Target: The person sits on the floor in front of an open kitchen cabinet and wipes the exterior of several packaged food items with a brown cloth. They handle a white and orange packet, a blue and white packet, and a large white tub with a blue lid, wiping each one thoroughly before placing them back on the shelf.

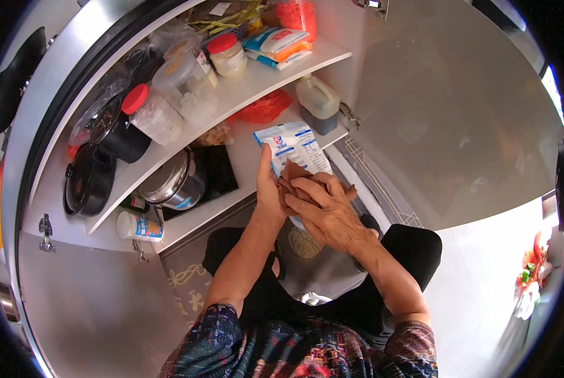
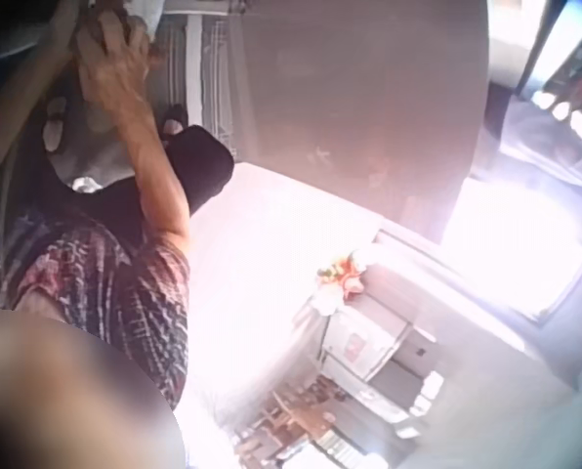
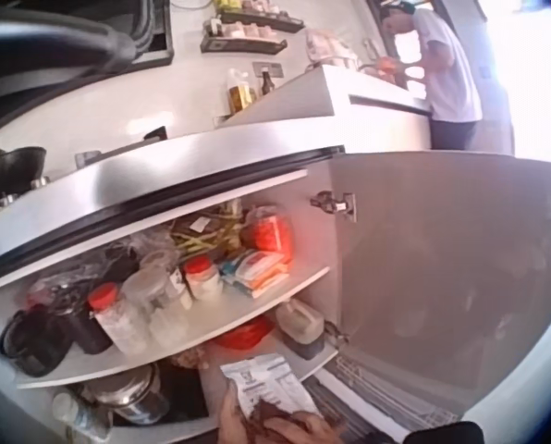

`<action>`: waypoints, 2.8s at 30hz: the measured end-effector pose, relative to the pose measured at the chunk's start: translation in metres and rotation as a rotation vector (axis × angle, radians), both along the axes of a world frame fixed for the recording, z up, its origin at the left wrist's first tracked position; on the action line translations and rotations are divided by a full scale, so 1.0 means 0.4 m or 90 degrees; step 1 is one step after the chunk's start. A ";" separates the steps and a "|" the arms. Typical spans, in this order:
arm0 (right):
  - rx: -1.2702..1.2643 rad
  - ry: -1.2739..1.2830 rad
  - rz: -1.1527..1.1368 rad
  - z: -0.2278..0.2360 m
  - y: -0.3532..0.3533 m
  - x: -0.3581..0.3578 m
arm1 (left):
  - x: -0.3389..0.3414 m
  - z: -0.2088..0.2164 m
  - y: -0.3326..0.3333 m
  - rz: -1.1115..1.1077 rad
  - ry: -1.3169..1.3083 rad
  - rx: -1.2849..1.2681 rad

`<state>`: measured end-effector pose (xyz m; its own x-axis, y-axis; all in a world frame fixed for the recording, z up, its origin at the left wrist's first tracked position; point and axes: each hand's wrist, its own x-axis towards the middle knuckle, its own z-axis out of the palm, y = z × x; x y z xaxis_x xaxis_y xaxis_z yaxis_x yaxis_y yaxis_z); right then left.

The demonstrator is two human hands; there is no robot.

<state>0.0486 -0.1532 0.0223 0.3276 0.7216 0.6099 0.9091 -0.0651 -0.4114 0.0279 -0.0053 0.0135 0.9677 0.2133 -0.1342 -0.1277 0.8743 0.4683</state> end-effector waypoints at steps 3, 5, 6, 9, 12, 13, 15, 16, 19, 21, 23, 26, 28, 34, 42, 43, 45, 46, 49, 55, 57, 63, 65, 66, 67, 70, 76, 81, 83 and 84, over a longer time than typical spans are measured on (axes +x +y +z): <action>-0.033 -0.011 -0.020 0.010 -0.020 -0.015 | 0.006 0.013 0.000 0.048 0.037 0.008; -0.067 -0.004 -0.008 0.032 -0.036 -0.018 | 0.011 0.007 -0.001 0.072 0.051 0.019; -0.083 -0.001 -0.003 0.037 -0.042 -0.017 | 0.014 0.007 -0.002 0.082 0.058 0.025; -0.057 0.039 0.060 0.026 -0.051 -0.007 | 0.007 0.022 -0.008 0.054 -0.010 -0.017; 0.020 0.079 0.058 0.030 -0.041 -0.002 | 0.004 0.034 -0.005 0.053 -0.035 -0.044; 0.036 0.075 0.007 0.018 -0.034 0.001 | 0.005 0.012 0.013 0.037 -0.090 -0.067; 0.076 0.031 -0.099 0.002 -0.020 0.021 | 0.012 0.000 0.021 0.061 -0.094 -0.048; 0.085 0.030 -0.136 0.001 -0.015 0.036 | 0.013 -0.005 0.025 0.073 -0.096 -0.039; 0.113 0.082 -0.217 0.007 -0.019 0.066 | 0.002 -0.006 0.022 0.075 -0.079 0.003; 0.154 0.184 -0.195 -0.005 -0.022 0.090 | -0.004 -0.013 0.022 0.046 -0.092 0.011; 0.208 0.328 -0.153 0.001 -0.023 0.119 | -0.015 -0.026 0.029 0.007 -0.092 -0.011; 0.233 0.446 -0.082 0.047 -0.014 0.151 | -0.034 -0.023 0.016 -0.027 -0.084 -0.004; 0.235 0.513 -0.049 0.041 -0.019 0.150 | -0.034 -0.019 0.004 -0.023 -0.078 0.000; 0.047 0.427 -0.020 0.030 -0.059 0.111 | -0.025 -0.012 0.046 -0.011 -0.125 -0.021; -0.122 0.330 -0.072 0.007 -0.135 0.074 | -0.027 0.001 0.059 0.141 -0.017 0.023; -0.071 0.438 -0.080 0.005 -0.141 0.078 | -0.023 -0.006 0.058 0.148 -0.011 0.023; 0.040 0.649 -0.094 0.001 -0.146 0.088 | -0.016 -0.011 0.051 0.147 -0.037 0.008; 0.150 0.738 -0.071 -0.012 -0.137 0.091 | -0.012 -0.011 0.047 0.146 -0.050 0.000; 0.433 1.048 -0.007 -0.049 -0.075 0.089 | 0.009 0.001 0.019 0.155 -0.048 -0.007; 0.559 1.150 0.043 -0.018 0.011 0.044 | 0.041 0.008 -0.019 0.118 -0.131 0.004; 0.633 1.125 -0.001 -0.018 0.018 0.061 | 0.035 0.041 -0.044 0.083 -0.065 0.077; 0.605 0.929 -0.044 -0.009 0.004 0.087 | 0.021 0.034 -0.018 -0.069 -0.011 0.101; 0.574 0.873 -0.092 -0.017 -0.007 0.098 | 0.020 0.021 0.000 -0.066 -0.052 -0.009; 0.584 0.857 -0.116 -0.027 -0.016 0.111 | 0.019 0.018 0.005 -0.064 -0.073 -0.062; 0.594 0.841 -0.141 -0.031 -0.022 0.122 | 0.018 0.016 0.007 -0.055 -0.088 -0.073; 0.472 0.557 -0.301 0.014 -0.042 0.127 | 0.002 0.022 0.015 -0.111 -0.139 -0.058; 0.168 0.195 -0.348 0.043 -0.008 0.088 | 0.005 -0.008 0.004 -0.009 -0.058 0.033; 0.142 0.211 -0.331 -0.039 0.018 0.106 | 0.006 -0.014 -0.003 -0.022 -0.092 -0.019; 0.136 0.219 -0.285 -0.047 0.008 0.091 | 0.005 -0.008 -0.001 0.001 -0.091 -0.048; 0.115 0.216 -0.279 -0.047 0.005 0.082 | 0.006 -0.011 0.004 0.002 -0.093 -0.049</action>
